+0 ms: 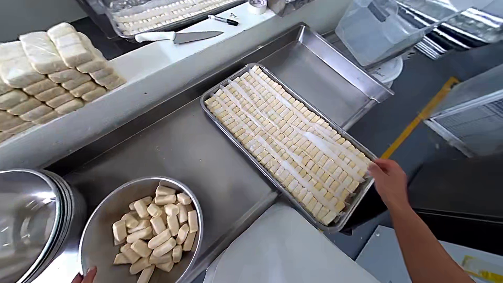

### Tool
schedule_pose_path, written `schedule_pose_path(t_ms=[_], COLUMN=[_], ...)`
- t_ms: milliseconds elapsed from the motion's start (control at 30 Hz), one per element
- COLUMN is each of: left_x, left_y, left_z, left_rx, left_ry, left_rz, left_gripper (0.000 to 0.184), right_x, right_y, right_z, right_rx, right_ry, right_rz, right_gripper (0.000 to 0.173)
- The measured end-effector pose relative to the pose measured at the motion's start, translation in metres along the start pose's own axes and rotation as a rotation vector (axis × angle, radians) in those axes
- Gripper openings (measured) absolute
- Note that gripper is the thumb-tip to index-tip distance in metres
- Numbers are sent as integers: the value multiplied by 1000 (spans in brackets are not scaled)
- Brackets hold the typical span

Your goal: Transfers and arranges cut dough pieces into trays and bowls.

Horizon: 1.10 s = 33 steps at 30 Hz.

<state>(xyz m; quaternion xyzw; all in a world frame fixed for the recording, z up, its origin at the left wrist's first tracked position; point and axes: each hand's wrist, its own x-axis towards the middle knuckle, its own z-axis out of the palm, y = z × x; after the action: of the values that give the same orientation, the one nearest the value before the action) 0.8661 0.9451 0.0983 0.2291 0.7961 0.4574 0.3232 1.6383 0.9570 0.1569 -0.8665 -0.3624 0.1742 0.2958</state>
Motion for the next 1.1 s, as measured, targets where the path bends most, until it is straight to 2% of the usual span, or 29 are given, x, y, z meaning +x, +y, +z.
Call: schedule_pose_path(t_ms=[100,167,233,300,333,400,467,500,567,633,733,833,900,1000,1100], left_x=[-24,-35,-42,-49,-53,-61,-75,-83,-103,-133,-175,-195,-200,-201,-196], left_y=[30,38,46,54,58,79,116,134,165,185,179,156,145,131,131], left_z=[51,86,113,129,132,135,156,175,228,299,402,465,486,495,494], left_rx=[-26,-42,-52,-30,-2,90,151,175,274,472,788,1008,1159,1249,1257], left_ry=[-56,-70,-93,-115,-117,-131,-153,-221,-484,-815,-1204,-1407,-1466,-1505,-1579], left_rz=[-19,-3,8,25,88,350,575,647,742,831,1118,1314,1377,1451,1516], left_gripper=[42,41,36,36,41,52,50,48,43,42,44,42,36,18,19], right_x=[5,7,7,2,-1,-4,-3,-2,1,-4,-13,-13,-15,-19,-15], right_y=[-71,-107,-125,-135,-139,-139,-128,-120,-104,-91,-84,-82,-80,-77,-70], right_z=[64,116,161,186,191,190,179,171,158,153,156,163,168,170,171], right_rx=[-39,-120,-237,-344,-378,-379,-347,-333,-347,-395,-441,-370,-341,-317,-188], right_ry=[-228,-408,-524,-584,-602,-633,-657,-675,-717,-749,-745,-685,-649,-649,-663], right_rz=[-181,-272,-311,-312,-315,-326,-311,-291,-268,-271,-316,-363,-386,-393,-416], right_gripper=[29,32,37,38,37,32,29,29,32,34,32,24,23,24,22])
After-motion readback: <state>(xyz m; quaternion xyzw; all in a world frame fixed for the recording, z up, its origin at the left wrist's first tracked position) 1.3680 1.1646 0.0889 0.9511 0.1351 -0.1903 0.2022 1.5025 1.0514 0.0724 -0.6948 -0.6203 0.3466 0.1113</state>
